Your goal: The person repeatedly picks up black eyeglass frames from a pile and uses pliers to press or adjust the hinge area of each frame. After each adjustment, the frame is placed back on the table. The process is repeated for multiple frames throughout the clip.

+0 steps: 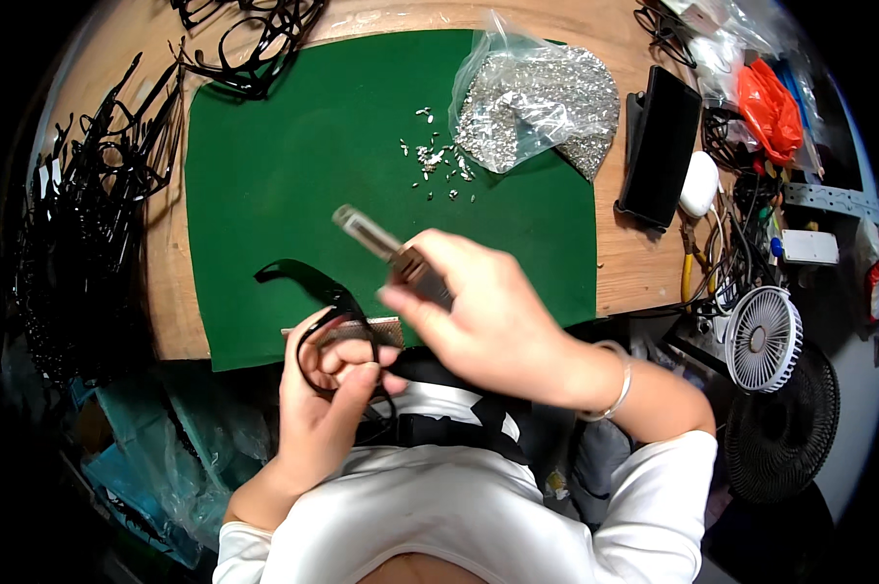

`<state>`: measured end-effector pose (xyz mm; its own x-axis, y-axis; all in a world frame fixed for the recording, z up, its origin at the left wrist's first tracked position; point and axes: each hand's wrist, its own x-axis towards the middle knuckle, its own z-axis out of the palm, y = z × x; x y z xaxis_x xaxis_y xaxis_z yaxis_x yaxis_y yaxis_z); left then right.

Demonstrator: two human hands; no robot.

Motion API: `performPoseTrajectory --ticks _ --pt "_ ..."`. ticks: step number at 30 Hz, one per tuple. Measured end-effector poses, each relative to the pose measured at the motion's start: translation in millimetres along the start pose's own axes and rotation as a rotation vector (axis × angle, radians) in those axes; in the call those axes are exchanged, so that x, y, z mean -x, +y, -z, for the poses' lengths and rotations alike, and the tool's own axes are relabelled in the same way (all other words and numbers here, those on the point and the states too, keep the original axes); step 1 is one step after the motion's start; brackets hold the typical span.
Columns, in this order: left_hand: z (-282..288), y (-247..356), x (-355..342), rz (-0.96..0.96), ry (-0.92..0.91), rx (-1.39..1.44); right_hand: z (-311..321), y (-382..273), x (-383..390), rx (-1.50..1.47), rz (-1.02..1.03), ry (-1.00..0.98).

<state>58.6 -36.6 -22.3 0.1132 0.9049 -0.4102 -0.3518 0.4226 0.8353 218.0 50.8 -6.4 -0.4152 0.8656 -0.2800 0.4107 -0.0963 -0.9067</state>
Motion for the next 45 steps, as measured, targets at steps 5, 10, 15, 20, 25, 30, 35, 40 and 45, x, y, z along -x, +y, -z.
performPoseTrajectory --ticks 5,10,15,20,25,30,35,40,45 --pt "-14 2 -6 -0.163 -0.011 -0.190 -27 1 5 -0.485 -0.001 0.094" --pt "-12 3 -7 -0.094 -0.042 -0.139 -19 -3 -1 -0.805 -0.274 -0.082" --pt "2 28 -11 0.101 -0.179 0.033 -5 -13 -7 -0.874 -0.441 -0.232" --pt "9 46 -8 0.185 -0.266 0.165 -7 -16 -7 -0.887 -0.477 -0.285" --pt "15 54 0 0.230 -0.253 0.193 0 -16 -2 -0.726 -0.297 -0.272" --pt "18 64 2 0.280 -0.201 0.169 35 -29 8 -0.066 -0.283 -0.626" --pt "22 64 3 0.315 -0.292 0.242 37 -42 0 0.075 -0.256 -0.800" --pt "21 60 2 0.321 -0.319 0.177 37 -52 -7 0.109 -0.275 -0.815" --pt "13 56 5 0.328 -0.263 0.169 28 -39 1 0.345 -0.120 -0.619"
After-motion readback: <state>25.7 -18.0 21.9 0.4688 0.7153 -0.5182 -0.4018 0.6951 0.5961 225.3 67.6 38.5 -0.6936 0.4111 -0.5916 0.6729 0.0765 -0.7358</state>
